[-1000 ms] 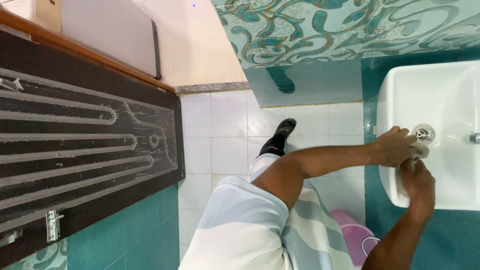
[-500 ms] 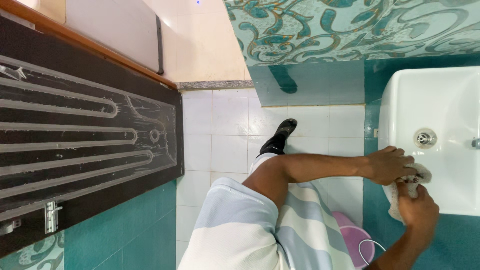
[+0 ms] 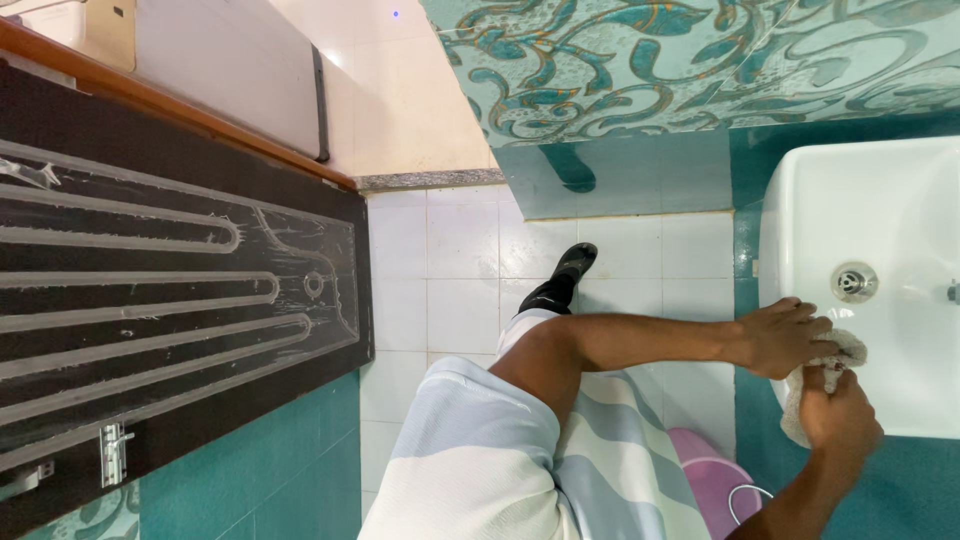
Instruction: The person cleans the surface and fixtures of a bathroom sink using a cloth.
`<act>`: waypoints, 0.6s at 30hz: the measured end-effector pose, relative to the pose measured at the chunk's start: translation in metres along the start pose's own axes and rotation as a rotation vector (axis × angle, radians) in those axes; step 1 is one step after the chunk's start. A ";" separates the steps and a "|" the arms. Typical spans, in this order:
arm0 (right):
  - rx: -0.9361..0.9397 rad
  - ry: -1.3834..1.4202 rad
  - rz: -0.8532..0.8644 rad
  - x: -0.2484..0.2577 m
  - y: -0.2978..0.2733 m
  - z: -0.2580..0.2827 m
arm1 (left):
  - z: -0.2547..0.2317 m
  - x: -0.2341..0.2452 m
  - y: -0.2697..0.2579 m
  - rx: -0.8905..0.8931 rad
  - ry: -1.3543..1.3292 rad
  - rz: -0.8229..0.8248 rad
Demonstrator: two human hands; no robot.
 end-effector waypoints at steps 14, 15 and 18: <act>0.048 0.211 -0.066 0.018 0.014 0.033 | 0.009 0.007 0.009 -0.024 -0.078 -0.031; 0.105 0.201 -0.092 0.022 0.009 0.032 | 0.003 0.001 0.014 -0.042 -0.129 -0.088; -0.005 0.215 -0.060 0.022 -0.019 0.020 | -0.007 -0.021 0.026 -0.033 -0.208 -0.139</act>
Point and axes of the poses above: each hand's wrist, its own y-axis towards the middle knuckle, its own x-axis out of the back of the hand, z = x × y, the point moved 7 cm from there along y, towards the middle knuckle, and after that the axes turned 7 degrees about z, right-handed, at the moved point
